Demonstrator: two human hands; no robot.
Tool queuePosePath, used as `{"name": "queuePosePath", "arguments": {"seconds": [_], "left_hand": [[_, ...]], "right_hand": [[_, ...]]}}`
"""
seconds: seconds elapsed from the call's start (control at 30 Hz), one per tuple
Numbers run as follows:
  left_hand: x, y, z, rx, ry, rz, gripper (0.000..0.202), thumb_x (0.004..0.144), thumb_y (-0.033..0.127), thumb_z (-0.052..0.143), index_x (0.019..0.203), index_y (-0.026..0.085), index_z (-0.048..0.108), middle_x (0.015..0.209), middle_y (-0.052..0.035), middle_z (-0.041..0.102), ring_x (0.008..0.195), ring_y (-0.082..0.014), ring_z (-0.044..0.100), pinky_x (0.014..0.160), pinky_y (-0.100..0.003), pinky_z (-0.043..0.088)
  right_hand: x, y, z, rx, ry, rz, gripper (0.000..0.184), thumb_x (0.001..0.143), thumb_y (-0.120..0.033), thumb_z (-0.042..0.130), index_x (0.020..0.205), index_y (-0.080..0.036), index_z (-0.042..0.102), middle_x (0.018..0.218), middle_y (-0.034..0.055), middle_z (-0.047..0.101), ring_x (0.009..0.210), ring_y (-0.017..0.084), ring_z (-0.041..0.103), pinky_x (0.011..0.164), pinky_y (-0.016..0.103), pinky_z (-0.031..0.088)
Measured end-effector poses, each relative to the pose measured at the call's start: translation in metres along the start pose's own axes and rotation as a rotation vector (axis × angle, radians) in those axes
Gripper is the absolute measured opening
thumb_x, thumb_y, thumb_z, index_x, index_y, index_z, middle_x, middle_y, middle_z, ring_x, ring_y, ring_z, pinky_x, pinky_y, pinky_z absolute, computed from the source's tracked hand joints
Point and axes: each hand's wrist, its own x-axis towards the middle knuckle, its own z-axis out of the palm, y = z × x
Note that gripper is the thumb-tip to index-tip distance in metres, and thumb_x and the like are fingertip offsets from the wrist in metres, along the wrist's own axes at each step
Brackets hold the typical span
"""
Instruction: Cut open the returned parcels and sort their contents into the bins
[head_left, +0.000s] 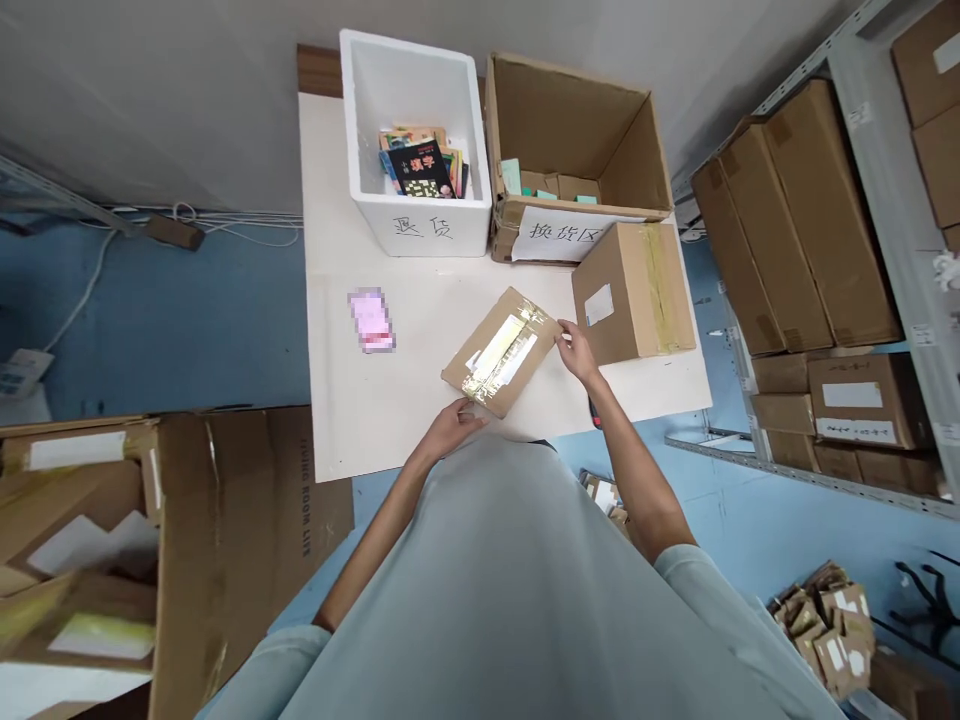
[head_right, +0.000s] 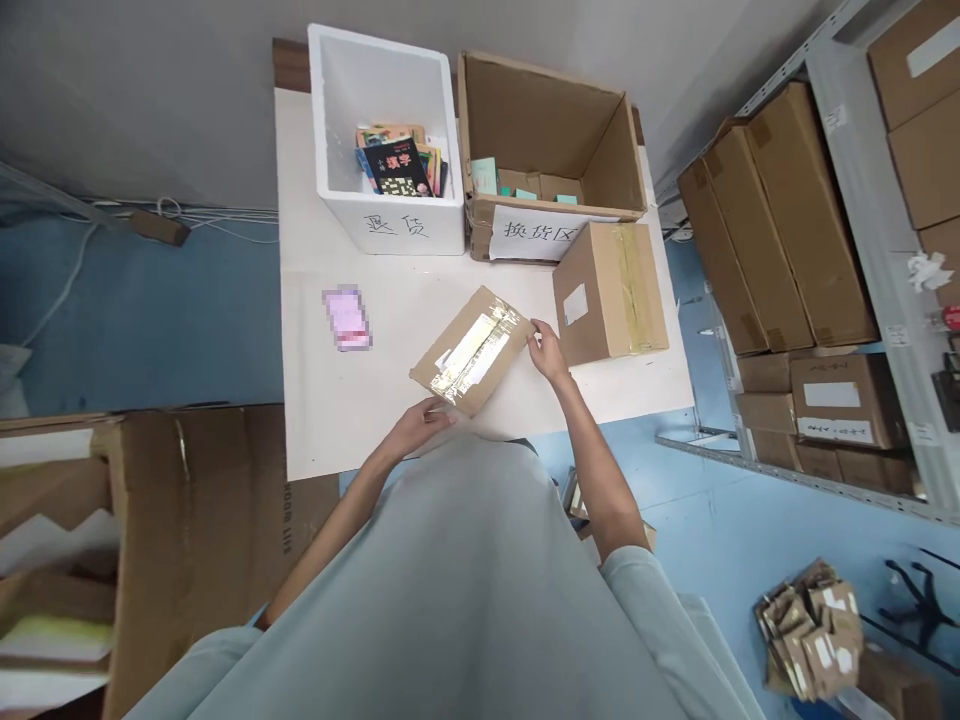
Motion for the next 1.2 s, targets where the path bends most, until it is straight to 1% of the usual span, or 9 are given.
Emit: {"name": "queuePosePath", "arguments": {"seconds": [0.13, 0.3, 0.43, 0.63, 0.73, 0.83, 0.97, 1.1, 1.2], "left_hand": [[-0.003, -0.014, -0.02, 0.028, -0.036, 0.019, 0.095, 0.06, 0.058, 0.102, 0.143, 0.021, 0.075, 0.155, -0.02, 0.076, 0.134, -0.0429, 0.078, 0.117, -0.056, 0.063], [-0.011, -0.032, -0.041, 0.026, -0.081, 0.05, 0.112, 0.059, 0.059, 0.1, 0.16, 0.024, 0.065, 0.173, -0.0187, 0.062, 0.142, -0.0426, 0.073, 0.122, -0.058, 0.06], [-0.019, -0.041, -0.052, 0.019, -0.11, 0.066, 0.109, 0.067, 0.062, 0.097, 0.164, 0.027, 0.063, 0.173, -0.0161, 0.063, 0.153, -0.0426, 0.066, 0.127, -0.057, 0.057], [-0.017, -0.049, -0.04, 0.055, -0.131, 0.033, 0.12, 0.062, 0.058, 0.102, 0.169, 0.027, 0.058, 0.171, -0.0178, 0.064, 0.155, -0.0419, 0.063, 0.129, -0.058, 0.055], [-0.01, -0.049, -0.02, 0.069, -0.041, -0.02, 0.121, 0.06, 0.058, 0.101, 0.168, 0.023, 0.058, 0.169, -0.0208, 0.064, 0.152, -0.0418, 0.066, 0.128, -0.059, 0.055], [-0.007, -0.045, -0.005, 0.066, 0.095, -0.005, 0.101, 0.065, 0.06, 0.097, 0.155, 0.022, 0.07, 0.174, -0.021, 0.059, 0.163, -0.0431, 0.056, 0.132, -0.058, 0.051], [-0.014, -0.033, 0.0, -0.011, 0.156, 0.056, 0.082, 0.065, 0.065, 0.097, 0.133, 0.021, 0.084, 0.182, -0.0188, 0.052, 0.174, -0.0429, 0.042, 0.139, -0.054, 0.043], [-0.021, -0.016, 0.003, -0.121, 0.188, 0.034, 0.075, 0.077, 0.074, 0.092, 0.127, 0.019, 0.088, 0.152, -0.015, 0.079, 0.155, -0.0417, 0.065, 0.135, -0.052, 0.049], [-0.015, -0.003, 0.011, -0.108, 0.29, 0.02, 0.072, 0.086, 0.079, 0.084, 0.123, 0.017, 0.09, 0.136, -0.0132, 0.087, 0.141, -0.0401, 0.075, 0.124, -0.049, 0.059]], "right_hand": [[-0.067, 0.016, 0.002, 0.002, 0.052, 0.029, 0.055, 0.095, -0.03, 0.056, 0.146, -0.019, 0.071, 0.154, 0.0201, 0.075, 0.142, 0.031, 0.072, 0.122, 0.054, 0.06], [-0.159, 0.03, 0.016, 0.096, 0.15, 0.182, 0.053, 0.091, -0.034, 0.06, 0.142, -0.021, 0.07, 0.15, 0.0194, 0.077, 0.136, 0.031, 0.075, 0.113, 0.054, 0.066], [-0.201, 0.038, 0.027, 0.212, 0.208, 0.262, 0.048, 0.089, -0.04, 0.066, 0.134, -0.023, 0.072, 0.145, 0.0188, 0.079, 0.13, 0.032, 0.078, 0.107, 0.054, 0.069], [-0.191, 0.054, 0.039, 0.214, 0.123, 0.302, 0.063, 0.086, -0.042, 0.073, 0.147, -0.023, 0.072, 0.147, 0.0176, 0.077, 0.132, 0.031, 0.074, 0.108, 0.055, 0.068], [-0.177, 0.059, 0.05, 0.222, 0.054, 0.294, 0.066, 0.085, -0.04, 0.073, 0.149, -0.022, 0.072, 0.144, 0.0155, 0.078, 0.132, 0.031, 0.072, 0.113, 0.058, 0.065], [-0.168, 0.06, 0.053, 0.244, 0.029, 0.281, 0.063, 0.086, -0.037, 0.073, 0.147, -0.021, 0.074, 0.14, 0.0148, 0.079, 0.136, 0.031, 0.072, 0.119, 0.059, 0.061], [-0.157, 0.057, 0.032, 0.193, -0.001, 0.21, 0.054, 0.091, -0.038, 0.074, 0.143, -0.022, 0.078, 0.154, 0.015, 0.074, 0.152, 0.03, 0.065, 0.131, 0.057, 0.052], [-0.138, 0.045, 0.001, 0.178, -0.057, 0.124, 0.049, 0.104, -0.05, 0.069, 0.143, -0.024, 0.081, 0.161, 0.0122, 0.073, 0.157, 0.029, 0.064, 0.133, 0.051, 0.052], [-0.12, 0.037, -0.011, 0.077, -0.071, 0.065, 0.056, 0.112, -0.064, 0.056, 0.143, -0.025, 0.081, 0.149, 0.0111, 0.08, 0.144, 0.03, 0.073, 0.123, 0.05, 0.061]]}}
